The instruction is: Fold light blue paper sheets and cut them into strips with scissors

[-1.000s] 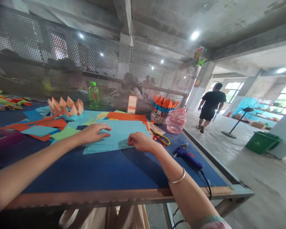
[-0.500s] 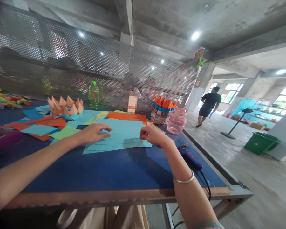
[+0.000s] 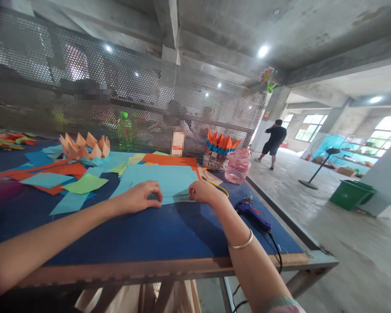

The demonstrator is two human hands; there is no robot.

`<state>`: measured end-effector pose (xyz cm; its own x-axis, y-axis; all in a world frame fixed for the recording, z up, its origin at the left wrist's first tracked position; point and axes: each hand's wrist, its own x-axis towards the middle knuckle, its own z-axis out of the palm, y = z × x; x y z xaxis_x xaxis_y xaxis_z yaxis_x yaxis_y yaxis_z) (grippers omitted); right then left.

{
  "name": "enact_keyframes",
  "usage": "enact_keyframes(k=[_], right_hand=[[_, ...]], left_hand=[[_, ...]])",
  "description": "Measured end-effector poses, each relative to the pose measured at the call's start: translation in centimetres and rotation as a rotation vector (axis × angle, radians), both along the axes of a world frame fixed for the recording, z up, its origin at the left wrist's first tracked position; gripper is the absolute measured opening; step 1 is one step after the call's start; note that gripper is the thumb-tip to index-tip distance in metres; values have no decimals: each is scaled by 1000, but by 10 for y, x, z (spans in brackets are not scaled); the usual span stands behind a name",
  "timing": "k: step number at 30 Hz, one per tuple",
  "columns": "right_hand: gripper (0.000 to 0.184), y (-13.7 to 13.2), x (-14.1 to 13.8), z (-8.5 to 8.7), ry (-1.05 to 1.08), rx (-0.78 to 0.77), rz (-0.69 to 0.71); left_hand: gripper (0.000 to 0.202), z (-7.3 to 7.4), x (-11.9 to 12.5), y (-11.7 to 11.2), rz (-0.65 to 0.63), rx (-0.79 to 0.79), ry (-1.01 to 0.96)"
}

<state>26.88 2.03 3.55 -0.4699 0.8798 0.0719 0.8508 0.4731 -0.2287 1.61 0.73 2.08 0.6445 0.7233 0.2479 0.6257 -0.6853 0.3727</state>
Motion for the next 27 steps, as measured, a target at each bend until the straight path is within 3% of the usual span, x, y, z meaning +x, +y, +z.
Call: enact_keyframes(k=[10, 21, 27], right_hand=[[12, -8, -19, 4, 295, -71, 110], [26, -19, -55, -19, 723, -351, 218], [29, -20, -51, -6, 828, -333, 215]], left_hand=[[10, 3, 2, -2, 40, 58, -38], [10, 0, 5, -3, 16, 180, -177], [17, 9, 0, -2, 1, 116, -317]])
